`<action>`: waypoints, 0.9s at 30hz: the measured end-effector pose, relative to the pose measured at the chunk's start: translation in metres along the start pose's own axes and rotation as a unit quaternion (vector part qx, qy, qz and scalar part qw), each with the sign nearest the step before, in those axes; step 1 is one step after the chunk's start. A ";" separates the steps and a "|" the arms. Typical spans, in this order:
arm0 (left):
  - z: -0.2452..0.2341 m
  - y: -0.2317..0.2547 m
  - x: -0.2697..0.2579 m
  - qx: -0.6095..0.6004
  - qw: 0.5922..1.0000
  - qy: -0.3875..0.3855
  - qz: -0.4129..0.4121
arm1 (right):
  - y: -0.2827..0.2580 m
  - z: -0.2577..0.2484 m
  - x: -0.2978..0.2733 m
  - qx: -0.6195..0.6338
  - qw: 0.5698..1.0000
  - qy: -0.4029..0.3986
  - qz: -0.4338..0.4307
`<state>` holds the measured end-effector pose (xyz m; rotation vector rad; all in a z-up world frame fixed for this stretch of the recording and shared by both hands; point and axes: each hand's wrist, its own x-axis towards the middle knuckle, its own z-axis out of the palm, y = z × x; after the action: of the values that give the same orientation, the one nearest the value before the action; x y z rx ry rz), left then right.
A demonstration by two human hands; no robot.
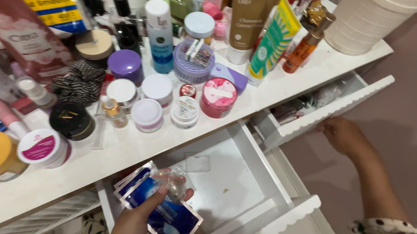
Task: The person removes various cosmetic items from an open drawer and places them on a cluttered vanity surface. They handle bottles, jars, tubes, and sheet mask packets one by one, arranging them on the countertop.
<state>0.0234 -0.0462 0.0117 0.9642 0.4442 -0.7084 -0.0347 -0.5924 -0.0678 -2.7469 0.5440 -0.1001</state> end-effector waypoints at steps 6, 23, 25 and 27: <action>0.040 -0.004 0.003 0.066 0.996 -0.044 -0.044 | 0.009 -0.012 -0.044 0.028 0.999 -0.007 0.025; 0.150 -0.066 0.062 0.098 0.958 -0.258 -0.077 | -0.110 -0.117 -0.133 0.144 0.981 0.116 0.058; 0.161 -0.071 0.063 0.088 0.952 -0.285 -0.063 | -0.141 -0.107 -0.132 0.276 0.958 0.047 -0.059; 0.168 -0.076 0.065 0.076 0.951 -0.292 -0.064 | -0.166 -0.095 -0.126 0.360 0.931 -0.033 -0.043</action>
<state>0.0198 -0.2417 0.0116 0.8235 -0.0723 -1.1129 -0.1039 -0.4298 0.0773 -2.0422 0.2862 -0.1861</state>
